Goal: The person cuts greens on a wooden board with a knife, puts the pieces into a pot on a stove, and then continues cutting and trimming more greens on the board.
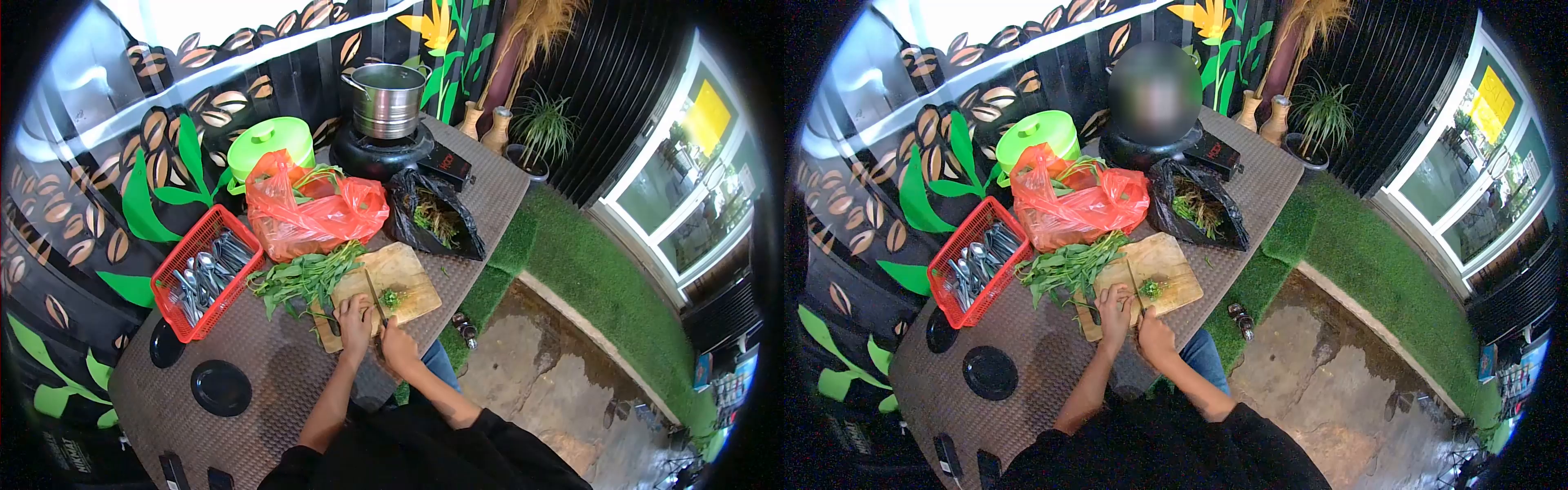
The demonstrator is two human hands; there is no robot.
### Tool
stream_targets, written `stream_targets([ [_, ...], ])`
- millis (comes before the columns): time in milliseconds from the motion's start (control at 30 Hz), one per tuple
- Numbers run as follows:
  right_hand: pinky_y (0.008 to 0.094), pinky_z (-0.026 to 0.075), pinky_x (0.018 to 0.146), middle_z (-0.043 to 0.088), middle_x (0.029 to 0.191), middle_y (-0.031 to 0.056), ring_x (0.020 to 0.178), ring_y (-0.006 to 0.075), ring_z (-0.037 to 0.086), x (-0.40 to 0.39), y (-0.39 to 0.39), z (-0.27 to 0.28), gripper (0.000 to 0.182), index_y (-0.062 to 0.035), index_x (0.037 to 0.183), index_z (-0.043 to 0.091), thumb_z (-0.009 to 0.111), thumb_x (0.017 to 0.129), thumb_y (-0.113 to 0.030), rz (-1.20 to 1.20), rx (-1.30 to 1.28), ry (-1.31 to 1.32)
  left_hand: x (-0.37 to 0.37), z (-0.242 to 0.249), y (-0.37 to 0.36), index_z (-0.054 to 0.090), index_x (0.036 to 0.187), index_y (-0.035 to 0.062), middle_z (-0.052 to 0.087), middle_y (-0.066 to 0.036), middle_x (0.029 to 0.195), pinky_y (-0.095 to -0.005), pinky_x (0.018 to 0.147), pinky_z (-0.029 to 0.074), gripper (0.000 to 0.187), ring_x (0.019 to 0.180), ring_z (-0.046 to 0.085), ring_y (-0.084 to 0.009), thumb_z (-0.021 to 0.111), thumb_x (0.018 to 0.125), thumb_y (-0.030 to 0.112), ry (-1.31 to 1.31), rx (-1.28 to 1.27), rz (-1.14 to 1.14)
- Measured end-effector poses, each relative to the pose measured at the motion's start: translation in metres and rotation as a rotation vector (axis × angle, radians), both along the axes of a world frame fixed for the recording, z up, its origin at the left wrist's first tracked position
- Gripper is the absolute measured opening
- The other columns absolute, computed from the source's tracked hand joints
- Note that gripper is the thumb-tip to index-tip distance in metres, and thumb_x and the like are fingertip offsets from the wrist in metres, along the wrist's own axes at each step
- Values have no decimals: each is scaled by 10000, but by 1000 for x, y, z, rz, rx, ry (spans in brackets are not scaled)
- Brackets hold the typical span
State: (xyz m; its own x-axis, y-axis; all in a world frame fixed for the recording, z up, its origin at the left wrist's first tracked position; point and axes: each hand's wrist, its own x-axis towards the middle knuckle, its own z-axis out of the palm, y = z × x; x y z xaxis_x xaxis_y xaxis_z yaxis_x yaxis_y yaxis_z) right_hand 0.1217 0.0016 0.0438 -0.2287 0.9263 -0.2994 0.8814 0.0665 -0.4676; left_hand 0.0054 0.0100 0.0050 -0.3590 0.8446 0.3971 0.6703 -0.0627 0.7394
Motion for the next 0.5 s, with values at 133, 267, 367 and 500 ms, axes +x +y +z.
stream_targets([
  [133, 508, 500, 674, 623, 803, 280, 757, 443, 621, 5, 8, -7, 310, 6, 1009, 406, 412, 934, -295, 39, 88, 76, 0, -9, -2, 574, 1006, 83, 607, -40, 815, -376, 853, 312, 207, 916, 475, -231, 628, 808, 107, 124, 0, 47],
  [267, 496, 507, 682, 629, 813, 271, 767, 425, 631, 1, -4, 2, 319, 11, 1009, 413, 394, 940, -300, 27, 42, 17, -2, -6, -2, 577, 981, 85, 608, -43, 819, -373, 842, 314, 197, 892, 484, -230, 638, 795, 106, 144, 19, -15],
  [367, 494, 513, 668, 632, 802, 265, 759, 418, 635, -1, 12, -6, 334, 5, 1024, 417, 406, 934, -316, 66, 117, 57, -1, 6, -5, 584, 952, 76, 620, -34, 814, -367, 843, 314, 175, 886, 494, -222, 641, 788, 101, 188, 12, -31],
  [500, 531, 491, 652, 616, 777, 279, 767, 442, 619, 0, 11, -9, 327, -4, 1002, 415, 422, 929, -323, 62, 111, 109, -5, 4, -3, 592, 917, 67, 636, -26, 813, -362, 842, 314, 150, 887, 498, -216, 649, 783, 106, 114, 26, -22],
])
